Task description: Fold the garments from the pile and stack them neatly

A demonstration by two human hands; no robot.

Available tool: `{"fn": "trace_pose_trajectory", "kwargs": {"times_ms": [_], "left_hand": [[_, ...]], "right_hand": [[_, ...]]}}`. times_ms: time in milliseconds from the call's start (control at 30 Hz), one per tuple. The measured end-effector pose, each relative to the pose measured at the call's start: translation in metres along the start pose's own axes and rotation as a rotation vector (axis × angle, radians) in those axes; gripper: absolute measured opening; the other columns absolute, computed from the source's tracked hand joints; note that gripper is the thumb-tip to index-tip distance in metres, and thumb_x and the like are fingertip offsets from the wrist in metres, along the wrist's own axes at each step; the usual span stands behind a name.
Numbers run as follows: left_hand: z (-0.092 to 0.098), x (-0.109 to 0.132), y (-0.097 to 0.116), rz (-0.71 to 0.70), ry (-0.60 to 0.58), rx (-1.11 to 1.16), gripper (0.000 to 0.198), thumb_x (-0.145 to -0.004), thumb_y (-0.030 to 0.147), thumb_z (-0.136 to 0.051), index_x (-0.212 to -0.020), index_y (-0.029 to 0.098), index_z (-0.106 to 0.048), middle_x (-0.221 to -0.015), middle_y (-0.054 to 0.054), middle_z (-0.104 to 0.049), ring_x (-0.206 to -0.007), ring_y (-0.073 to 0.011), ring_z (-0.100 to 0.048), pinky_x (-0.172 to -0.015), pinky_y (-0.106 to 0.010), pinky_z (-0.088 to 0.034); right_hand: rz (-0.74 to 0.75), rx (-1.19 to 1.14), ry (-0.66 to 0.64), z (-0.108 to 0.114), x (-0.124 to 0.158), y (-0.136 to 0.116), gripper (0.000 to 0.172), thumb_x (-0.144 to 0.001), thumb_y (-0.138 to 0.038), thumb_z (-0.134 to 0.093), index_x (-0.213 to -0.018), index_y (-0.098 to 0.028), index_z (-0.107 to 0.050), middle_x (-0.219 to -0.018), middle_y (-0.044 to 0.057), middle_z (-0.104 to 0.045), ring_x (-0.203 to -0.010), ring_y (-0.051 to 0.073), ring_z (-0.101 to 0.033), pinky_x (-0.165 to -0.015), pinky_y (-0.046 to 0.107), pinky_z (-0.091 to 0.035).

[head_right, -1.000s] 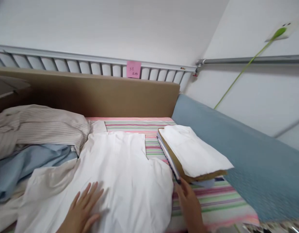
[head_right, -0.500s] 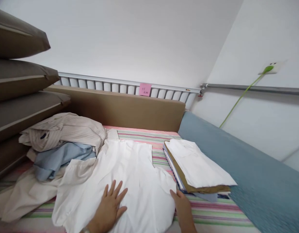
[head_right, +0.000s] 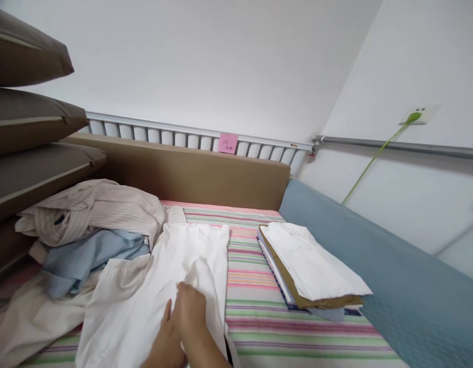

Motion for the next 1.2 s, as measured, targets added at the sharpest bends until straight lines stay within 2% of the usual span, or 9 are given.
{"fn": "trace_pose_trajectory", "kwargs": {"times_ms": [133, 267, 433, 567, 667, 800, 1000, 1133, 1200], "left_hand": [[0.002, 0.001, 0.005, -0.006, 0.125, 0.005, 0.054, -0.080, 0.025, -0.051, -0.133, 0.031, -0.042, -0.123, 0.000, -0.060, -0.120, -0.0296, -0.045, -0.109, -0.054, 0.011], [0.017, -0.009, 0.008, 0.090, -0.017, 0.155, 0.042, -0.084, 0.028, -0.048, -0.126, 0.030, -0.051, -0.110, -0.003, -0.068, -0.105, -0.0269, -0.056, -0.109, -0.055, -0.006], [0.047, -0.020, 0.011, 0.083, -0.182, 0.321, 0.041, -0.089, 0.031, -0.038, -0.129, 0.031, -0.048, -0.123, -0.005, -0.060, -0.118, -0.0250, -0.049, -0.110, -0.052, -0.011], [0.058, -0.023, 0.012, 0.108, -0.190, 0.353, 0.043, -0.088, 0.031, -0.040, -0.131, 0.032, -0.045, -0.132, -0.004, -0.052, -0.124, -0.0246, -0.043, -0.111, -0.051, -0.008], [0.057, -0.024, 0.014, 0.131, -0.196, 0.354, 0.043, -0.088, 0.029, -0.041, -0.131, 0.033, -0.045, -0.134, -0.002, -0.051, -0.126, -0.0241, -0.042, -0.111, -0.051, -0.005], [0.053, -0.021, 0.014, 0.114, -0.248, 0.313, 0.046, -0.086, 0.029, -0.044, -0.132, 0.032, -0.043, -0.135, -0.004, -0.050, -0.127, -0.0269, -0.039, -0.110, -0.056, -0.005], [0.057, 0.015, -0.022, 0.266, -0.335, 0.174, 0.053, -0.077, 0.018, -0.049, -0.129, 0.028, -0.047, -0.143, -0.005, -0.040, -0.135, -0.0289, -0.026, -0.107, -0.056, -0.021], [0.074, 0.033, -0.060, 0.422, -0.173, 0.135, 0.040, -0.084, 0.017, -0.039, -0.120, 0.024, -0.055, -0.137, -0.007, -0.047, -0.133, -0.0256, -0.033, -0.105, -0.050, -0.031], [0.082, 0.031, -0.064, 0.431, -0.075, 0.136, 0.039, -0.088, 0.024, -0.038, -0.125, 0.022, -0.050, -0.137, -0.009, -0.047, -0.133, -0.0255, -0.033, -0.104, -0.049, -0.034]], "right_hand": [[0.041, 0.008, -0.065, -0.022, 0.013, -0.009, 0.023, -0.079, -0.018, -0.043, -0.090, -0.021, -0.064, -0.085, 0.006, -0.070, -0.079, 0.021, -0.066, -0.067, 0.029, -0.045], [0.069, -0.152, -0.036, 0.002, 0.030, 0.005, 0.023, -0.082, -0.029, -0.047, -0.097, -0.026, -0.064, -0.091, 0.002, -0.070, -0.084, 0.019, -0.064, -0.075, 0.030, -0.046], [0.017, -0.197, 0.121, 0.030, 0.078, 0.065, 0.029, -0.087, -0.037, -0.040, -0.099, -0.023, -0.062, -0.085, 0.004, -0.067, -0.076, 0.017, -0.063, -0.071, 0.028, -0.048], [0.118, -0.024, 0.220, 0.015, 0.125, 0.102, 0.035, -0.080, -0.040, -0.053, -0.110, -0.023, -0.059, -0.112, 0.008, -0.063, -0.101, 0.023, -0.059, -0.085, 0.035, -0.049], [0.222, 0.084, 0.256, -0.001, 0.143, 0.104, 0.044, -0.074, -0.028, -0.058, -0.117, -0.026, -0.055, -0.133, 0.008, -0.050, -0.116, 0.026, -0.051, -0.092, 0.039, -0.046], [0.215, 0.110, 0.292, -0.002, 0.140, 0.104, 0.034, -0.076, -0.010, -0.044, -0.100, -0.027, -0.062, -0.128, 0.003, -0.055, -0.111, 0.021, -0.054, -0.092, 0.038, -0.046], [0.219, 0.073, 0.314, 0.003, 0.144, 0.131, 0.033, -0.074, -0.009, -0.041, -0.093, -0.025, -0.063, -0.117, 0.002, -0.062, -0.102, 0.020, -0.059, -0.086, 0.036, -0.049], [0.166, 0.009, 0.270, 0.005, 0.148, 0.141, 0.032, -0.072, -0.011, -0.042, -0.088, -0.026, -0.066, -0.115, 0.003, -0.063, -0.103, 0.022, -0.059, -0.086, 0.038, -0.051], [0.160, -0.027, 0.315, 0.017, 0.144, 0.131, 0.030, -0.075, -0.016, -0.043, -0.091, -0.025, -0.066, -0.118, 0.005, -0.062, -0.106, 0.023, -0.058, -0.087, 0.040, -0.051]]}}
Point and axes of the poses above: each hand's wrist, its own x-axis away from the middle knuckle, its own z-axis out of the back of the hand, y = z × x, the point moved 6 cm from there along -x, towards the middle knuckle
